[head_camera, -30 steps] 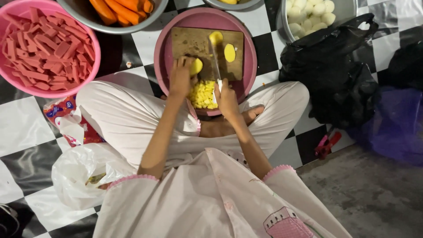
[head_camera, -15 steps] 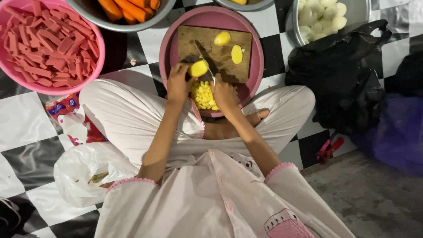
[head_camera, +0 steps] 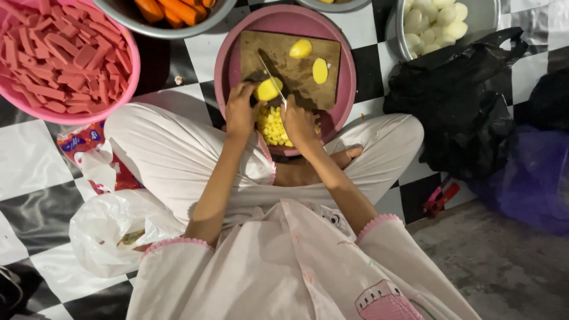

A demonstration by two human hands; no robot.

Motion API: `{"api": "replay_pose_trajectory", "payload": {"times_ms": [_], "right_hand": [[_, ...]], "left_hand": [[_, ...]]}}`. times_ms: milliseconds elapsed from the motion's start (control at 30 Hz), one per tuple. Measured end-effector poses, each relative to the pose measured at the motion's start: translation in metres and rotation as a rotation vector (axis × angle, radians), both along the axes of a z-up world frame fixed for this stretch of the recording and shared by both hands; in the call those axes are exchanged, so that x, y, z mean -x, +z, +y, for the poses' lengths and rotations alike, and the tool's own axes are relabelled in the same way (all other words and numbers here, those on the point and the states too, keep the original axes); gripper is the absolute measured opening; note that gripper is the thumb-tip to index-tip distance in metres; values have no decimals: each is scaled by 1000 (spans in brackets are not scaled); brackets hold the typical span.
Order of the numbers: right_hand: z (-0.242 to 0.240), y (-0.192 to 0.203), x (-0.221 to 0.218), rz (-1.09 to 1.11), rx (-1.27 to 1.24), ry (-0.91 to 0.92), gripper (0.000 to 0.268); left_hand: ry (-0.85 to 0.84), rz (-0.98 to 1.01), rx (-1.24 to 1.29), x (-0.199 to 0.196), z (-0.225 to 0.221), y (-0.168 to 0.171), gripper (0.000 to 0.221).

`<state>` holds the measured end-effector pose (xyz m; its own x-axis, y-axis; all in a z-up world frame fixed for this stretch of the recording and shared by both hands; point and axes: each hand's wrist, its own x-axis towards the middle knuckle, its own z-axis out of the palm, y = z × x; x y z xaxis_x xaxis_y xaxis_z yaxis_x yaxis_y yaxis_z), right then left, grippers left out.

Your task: Dicing boiled potatoes into small cubes on a wooden cutting board while sitting on the floor.

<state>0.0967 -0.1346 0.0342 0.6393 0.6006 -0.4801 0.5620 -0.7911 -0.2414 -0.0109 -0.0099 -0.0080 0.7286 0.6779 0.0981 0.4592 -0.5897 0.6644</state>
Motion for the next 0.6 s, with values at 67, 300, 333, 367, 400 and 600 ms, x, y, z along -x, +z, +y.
{"api": "replay_pose_trajectory", "payload": {"times_ms": [67,300,333,367,400,600], "right_hand": [[3,-28,-3,-10,2,-18,39],[1,-1,-3,-13,-108,3,44],[1,2,-1,-14,-105,3,44],[1,5,1,-17,-66,19,44],[0,9,4,-19,-27,35,45],[10,-23,10,48,-41,-59,48]], "left_hand": [[15,-10,49,1,-4,-2,41],[37,-38,67,1,0,-4,45],[38,-39,69,2,1,-5,45],[33,-26,67,2,1,-6,45],[29,-12,66,2,1,-7,46],[33,0,41,1,2,-18,49]]}}
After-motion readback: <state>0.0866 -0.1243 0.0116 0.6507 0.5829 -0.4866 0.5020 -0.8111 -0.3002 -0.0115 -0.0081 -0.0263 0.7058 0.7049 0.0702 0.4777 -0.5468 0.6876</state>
